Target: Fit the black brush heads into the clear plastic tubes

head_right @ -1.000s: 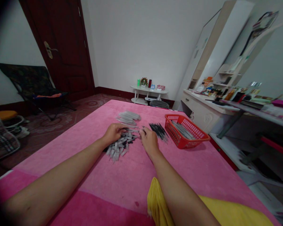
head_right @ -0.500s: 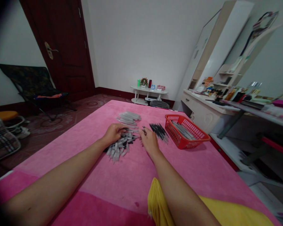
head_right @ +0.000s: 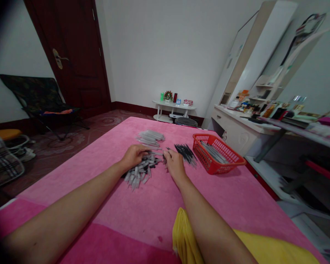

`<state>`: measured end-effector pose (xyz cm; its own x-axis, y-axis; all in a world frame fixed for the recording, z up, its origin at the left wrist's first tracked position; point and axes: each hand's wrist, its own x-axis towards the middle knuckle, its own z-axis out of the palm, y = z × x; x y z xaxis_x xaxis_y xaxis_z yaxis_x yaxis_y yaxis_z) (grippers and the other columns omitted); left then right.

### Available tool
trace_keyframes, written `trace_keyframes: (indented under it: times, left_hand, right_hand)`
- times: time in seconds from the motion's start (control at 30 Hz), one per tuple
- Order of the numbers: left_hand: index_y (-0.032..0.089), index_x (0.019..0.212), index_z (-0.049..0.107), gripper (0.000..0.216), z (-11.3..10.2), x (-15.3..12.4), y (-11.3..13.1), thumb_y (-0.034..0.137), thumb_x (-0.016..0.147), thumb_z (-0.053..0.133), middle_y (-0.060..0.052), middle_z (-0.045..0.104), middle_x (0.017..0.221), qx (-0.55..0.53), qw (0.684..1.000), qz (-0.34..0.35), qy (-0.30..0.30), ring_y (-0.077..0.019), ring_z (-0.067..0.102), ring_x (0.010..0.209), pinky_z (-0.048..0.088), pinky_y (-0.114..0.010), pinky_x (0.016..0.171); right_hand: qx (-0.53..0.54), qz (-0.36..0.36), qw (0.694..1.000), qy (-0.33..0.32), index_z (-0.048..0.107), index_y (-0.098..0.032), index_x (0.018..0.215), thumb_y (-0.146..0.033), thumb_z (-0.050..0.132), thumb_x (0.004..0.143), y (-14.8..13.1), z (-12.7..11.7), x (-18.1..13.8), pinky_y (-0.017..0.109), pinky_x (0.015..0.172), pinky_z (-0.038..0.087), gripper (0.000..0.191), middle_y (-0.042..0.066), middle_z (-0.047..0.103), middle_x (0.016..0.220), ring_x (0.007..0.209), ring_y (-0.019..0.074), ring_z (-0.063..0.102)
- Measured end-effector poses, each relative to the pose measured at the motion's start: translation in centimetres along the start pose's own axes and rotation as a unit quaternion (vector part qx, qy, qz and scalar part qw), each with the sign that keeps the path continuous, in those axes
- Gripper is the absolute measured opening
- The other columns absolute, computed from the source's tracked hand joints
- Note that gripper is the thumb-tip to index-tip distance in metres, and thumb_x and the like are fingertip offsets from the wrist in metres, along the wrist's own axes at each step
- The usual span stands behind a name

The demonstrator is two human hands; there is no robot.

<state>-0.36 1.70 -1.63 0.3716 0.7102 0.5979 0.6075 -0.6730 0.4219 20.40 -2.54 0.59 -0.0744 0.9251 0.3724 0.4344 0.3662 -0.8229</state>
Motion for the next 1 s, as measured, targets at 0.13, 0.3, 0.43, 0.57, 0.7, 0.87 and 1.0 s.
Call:
trace_keyframes:
  times: [0.13,0.3,0.43,0.57,0.7,0.87,1.0]
  left_hand:
    - [0.023,0.102,0.070,0.030,0.05,-0.01,0.04,0.013,0.076,0.057,-0.004,0.071,0.100,0.013,1.000,-0.006,-0.003,-0.0188,0.064,0.093,0.049,-0.028,0.081]
    - [0.024,0.101,0.070,0.030,0.03,0.00,-0.04,0.013,0.076,0.057,-0.003,0.072,0.099,0.006,1.000,-0.020,0.004,-0.0187,0.065,0.092,0.049,-0.027,0.080]
    - [0.024,0.100,0.071,0.029,-0.03,0.01,0.00,0.014,0.076,0.058,-0.003,0.072,0.097,0.022,0.999,-0.032,0.008,-0.0192,0.065,0.090,0.049,-0.028,0.079]
    - [0.024,0.100,0.071,0.029,-0.06,-0.02,0.14,0.014,0.076,0.058,-0.003,0.072,0.097,0.021,0.999,-0.030,0.012,-0.0189,0.065,0.089,0.049,-0.028,0.078]
    - [0.023,0.099,0.071,0.029,-0.05,0.00,0.40,0.013,0.076,0.058,-0.003,0.072,0.094,0.022,0.999,-0.019,0.018,-0.0182,0.065,0.088,0.049,-0.027,0.078]
    - [0.023,0.099,0.071,0.027,-0.02,0.06,0.39,0.014,0.077,0.058,-0.003,0.072,0.094,0.023,0.999,-0.014,0.024,-0.0181,0.065,0.088,0.049,-0.028,0.079]
    - [0.023,0.100,0.070,0.030,-0.05,0.00,0.29,0.012,0.076,0.058,-0.003,0.072,0.096,0.017,0.999,-0.019,0.025,-0.0181,0.065,0.089,0.049,-0.027,0.079]
  right_hand:
    - [0.007,0.018,1.000,-0.003,0.054,-0.016,0.062,-0.047,0.047,0.083,-0.04,-0.08,0.00,0.020,0.031,0.033,0.038,-0.001,0.053,0.044,0.032,0.0109,0.047]
    - [0.040,0.010,0.997,0.058,0.066,-0.013,0.073,-0.035,0.063,0.070,0.43,0.15,0.34,0.023,0.041,0.044,0.022,0.002,0.061,0.054,0.045,0.0141,0.056]
    - [0.074,0.010,0.994,0.074,0.070,-0.013,0.085,-0.029,0.063,0.067,0.84,0.49,0.52,0.029,0.055,0.054,0.025,0.008,0.071,0.082,0.067,0.0206,0.066]
    - [0.040,0.007,0.997,0.068,0.069,-0.014,0.081,-0.029,0.059,0.070,0.35,0.40,0.27,0.028,0.052,0.053,0.021,0.006,0.070,0.075,0.061,0.0194,0.065]
    - [-0.038,-0.006,0.998,0.059,0.065,-0.015,0.068,-0.036,0.054,0.078,0.00,0.02,-0.03,0.023,0.042,0.042,0.025,0.002,0.061,0.054,0.044,0.0150,0.056]
    - [-0.081,0.000,0.996,0.029,0.061,-0.016,0.062,-0.048,0.040,0.087,0.44,-0.08,-0.05,0.022,0.043,0.037,0.046,0.001,0.056,0.047,0.041,0.0131,0.052]
    - [-0.079,-0.042,0.994,0.063,0.061,-0.016,0.079,-0.042,0.051,0.081,0.45,0.03,0.04,0.022,0.049,0.040,0.028,0.002,0.064,0.065,0.052,0.0135,0.057]
